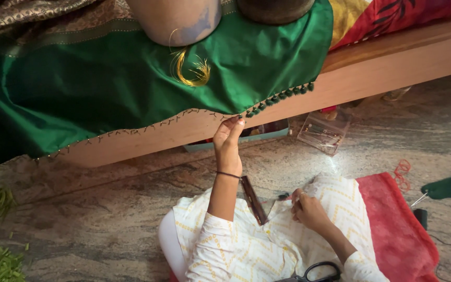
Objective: Sewing and cutting decorative trim and small beads onto a green fabric.
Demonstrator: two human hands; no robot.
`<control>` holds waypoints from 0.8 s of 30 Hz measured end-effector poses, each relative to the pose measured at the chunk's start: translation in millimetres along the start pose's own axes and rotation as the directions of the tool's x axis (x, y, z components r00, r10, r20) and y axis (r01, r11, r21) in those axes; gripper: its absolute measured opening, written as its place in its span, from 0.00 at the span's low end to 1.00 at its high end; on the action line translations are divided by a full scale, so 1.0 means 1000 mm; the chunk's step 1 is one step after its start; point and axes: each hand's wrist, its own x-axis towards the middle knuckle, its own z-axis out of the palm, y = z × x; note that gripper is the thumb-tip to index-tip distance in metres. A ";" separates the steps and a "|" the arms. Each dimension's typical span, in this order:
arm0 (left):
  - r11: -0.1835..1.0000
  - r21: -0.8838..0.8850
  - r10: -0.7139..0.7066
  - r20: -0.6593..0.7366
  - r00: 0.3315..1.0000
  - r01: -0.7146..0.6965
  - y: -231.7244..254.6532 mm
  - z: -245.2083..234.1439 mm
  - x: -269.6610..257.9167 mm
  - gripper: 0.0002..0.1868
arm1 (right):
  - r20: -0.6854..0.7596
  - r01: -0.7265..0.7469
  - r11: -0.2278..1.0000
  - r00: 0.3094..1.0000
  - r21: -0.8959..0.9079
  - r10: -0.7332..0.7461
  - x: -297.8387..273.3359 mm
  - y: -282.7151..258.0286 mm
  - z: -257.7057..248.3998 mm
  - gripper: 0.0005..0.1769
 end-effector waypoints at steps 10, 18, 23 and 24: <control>0.994 -0.065 0.086 -0.034 0.996 -0.088 0.006 0.010 0.001 0.07 | -0.014 -0.008 0.999 1.000 -0.045 0.008 0.001 0.002 0.002 0.07; 0.980 -0.149 0.132 -0.025 0.991 -0.134 -0.004 0.011 -0.003 0.08 | -0.021 0.079 0.991 0.996 -0.112 -0.082 0.005 0.014 0.004 0.14; 0.826 -0.551 -0.008 0.201 0.980 0.120 0.024 0.013 -0.024 0.25 | -0.021 0.042 0.994 0.999 -0.097 -0.045 0.005 0.011 0.004 0.06; 0.827 -0.550 -0.012 0.197 0.980 0.120 0.023 0.011 -0.025 0.25 | -0.017 0.039 0.995 0.999 -0.096 -0.041 0.004 0.011 0.003 0.06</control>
